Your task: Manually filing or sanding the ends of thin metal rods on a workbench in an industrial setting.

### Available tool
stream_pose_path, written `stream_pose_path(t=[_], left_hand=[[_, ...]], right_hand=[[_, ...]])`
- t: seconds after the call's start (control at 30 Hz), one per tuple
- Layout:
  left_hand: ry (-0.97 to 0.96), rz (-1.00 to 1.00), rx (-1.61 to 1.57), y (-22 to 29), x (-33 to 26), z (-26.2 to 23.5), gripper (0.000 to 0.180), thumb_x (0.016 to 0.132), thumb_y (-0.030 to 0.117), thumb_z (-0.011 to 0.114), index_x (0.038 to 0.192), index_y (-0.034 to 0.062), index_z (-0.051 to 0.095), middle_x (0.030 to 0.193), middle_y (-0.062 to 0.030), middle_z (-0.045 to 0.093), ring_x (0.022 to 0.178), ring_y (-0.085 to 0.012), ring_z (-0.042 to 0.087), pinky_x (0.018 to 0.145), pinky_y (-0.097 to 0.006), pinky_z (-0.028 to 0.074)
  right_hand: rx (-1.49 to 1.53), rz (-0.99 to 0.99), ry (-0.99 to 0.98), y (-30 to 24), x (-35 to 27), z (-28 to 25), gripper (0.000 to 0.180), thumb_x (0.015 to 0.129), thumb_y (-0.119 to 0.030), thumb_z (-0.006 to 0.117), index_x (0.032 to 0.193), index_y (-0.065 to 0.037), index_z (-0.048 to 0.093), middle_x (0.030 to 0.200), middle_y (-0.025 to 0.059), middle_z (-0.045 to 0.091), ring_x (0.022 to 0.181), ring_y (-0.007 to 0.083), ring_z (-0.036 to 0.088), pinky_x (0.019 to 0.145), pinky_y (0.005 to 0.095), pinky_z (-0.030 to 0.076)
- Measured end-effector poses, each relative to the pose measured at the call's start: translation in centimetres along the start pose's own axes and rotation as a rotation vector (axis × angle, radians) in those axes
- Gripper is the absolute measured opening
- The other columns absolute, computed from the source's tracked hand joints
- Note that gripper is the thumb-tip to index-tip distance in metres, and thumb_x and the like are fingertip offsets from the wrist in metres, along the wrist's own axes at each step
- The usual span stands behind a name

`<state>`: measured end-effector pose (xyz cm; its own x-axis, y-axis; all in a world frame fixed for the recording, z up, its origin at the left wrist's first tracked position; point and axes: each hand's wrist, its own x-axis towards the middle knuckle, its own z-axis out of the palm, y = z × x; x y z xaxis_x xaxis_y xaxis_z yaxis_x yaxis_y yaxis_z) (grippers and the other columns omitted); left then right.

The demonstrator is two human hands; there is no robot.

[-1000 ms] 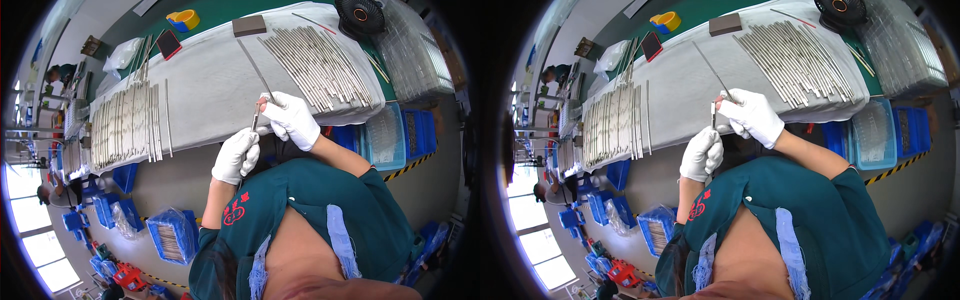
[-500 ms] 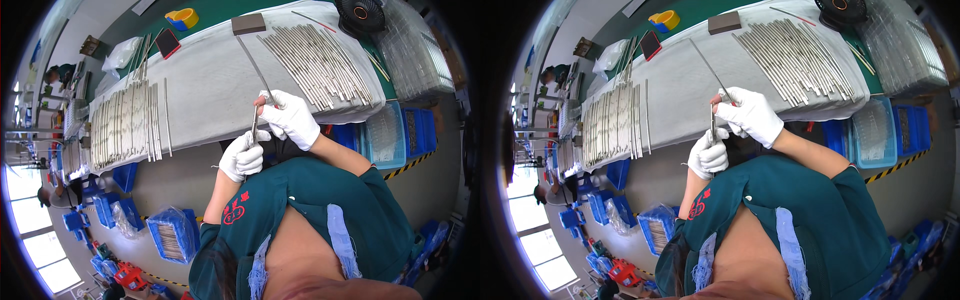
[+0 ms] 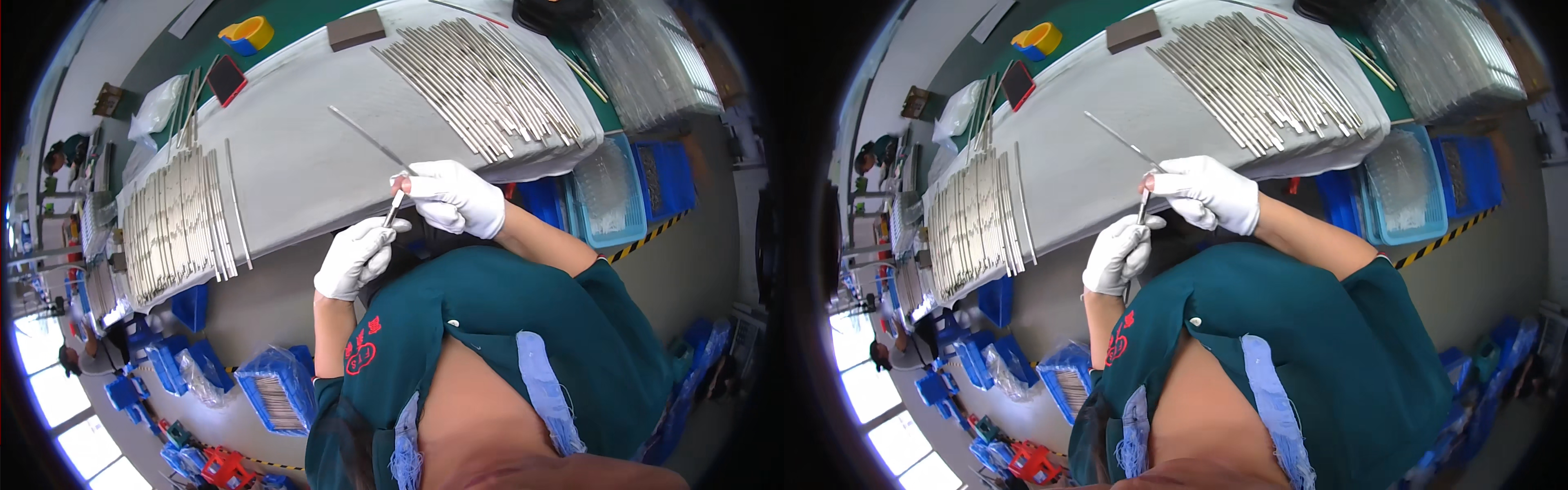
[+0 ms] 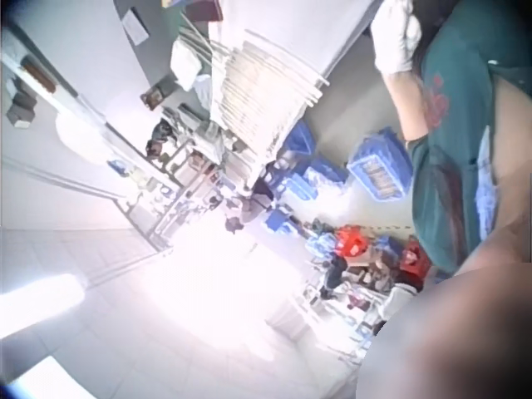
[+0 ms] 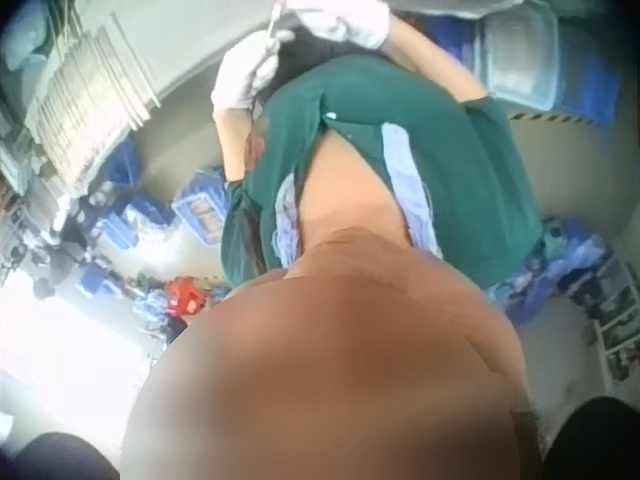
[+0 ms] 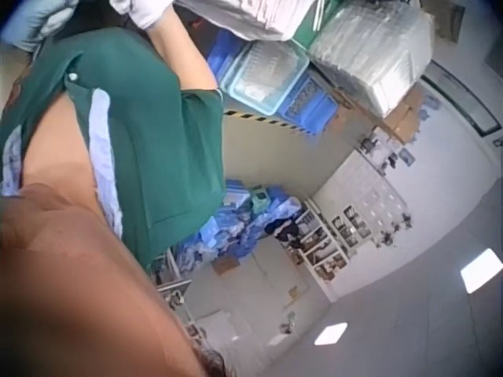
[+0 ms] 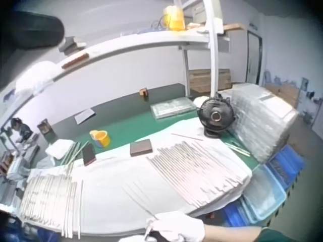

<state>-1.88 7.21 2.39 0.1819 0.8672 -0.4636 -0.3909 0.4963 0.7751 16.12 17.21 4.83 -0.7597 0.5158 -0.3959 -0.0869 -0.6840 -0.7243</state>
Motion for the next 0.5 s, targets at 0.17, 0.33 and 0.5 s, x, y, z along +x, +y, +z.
stream_pose_path(t=[0.17, 0.33, 0.5], left_hand=[[-0.038, -0.084, -0.021, -1.2, -0.1, -0.1, 0.025, 0.089, 0.012, 0.052, 0.104, -0.0069, 0.059, 0.053, 0.0031, 0.041, 0.039, -0.0031, 0.03, 0.037, -0.019, 0.02], [-0.035, -0.097, -0.015, -1.1, 0.1, 0.4, 0.026, 0.089, 0.013, 0.051, 0.104, -0.0073, 0.058, 0.051, 0.0026, 0.042, 0.038, -0.0035, 0.029, 0.036, -0.019, 0.021], [-0.047, -0.104, 0.0, -0.9, -0.1, 0.6, 0.028, 0.089, 0.014, 0.052, 0.104, -0.0089, 0.058, 0.051, 0.0022, 0.042, 0.037, -0.004, 0.03, 0.036, -0.02, 0.021]], right_hand=[[0.084, 0.105, -0.089, 1.0, 0.2, -1.2, 0.021, 0.092, -0.021, 0.053, 0.096, -0.002, 0.058, 0.043, -0.0051, 0.036, 0.03, 0.0043, 0.031, 0.03, 0.0209, 0.022], [0.154, 0.108, -0.117, 1.5, 0.0, -1.8, 0.021, 0.093, -0.023, 0.052, 0.095, -0.003, 0.058, 0.043, -0.0055, 0.036, 0.03, 0.0043, 0.03, 0.03, 0.0207, 0.021], [0.138, 0.115, -0.13, 1.4, -0.3, -1.8, 0.024, 0.093, -0.026, 0.052, 0.097, -0.003, 0.058, 0.044, -0.0056, 0.036, 0.032, 0.0045, 0.03, 0.032, 0.0208, 0.02]])
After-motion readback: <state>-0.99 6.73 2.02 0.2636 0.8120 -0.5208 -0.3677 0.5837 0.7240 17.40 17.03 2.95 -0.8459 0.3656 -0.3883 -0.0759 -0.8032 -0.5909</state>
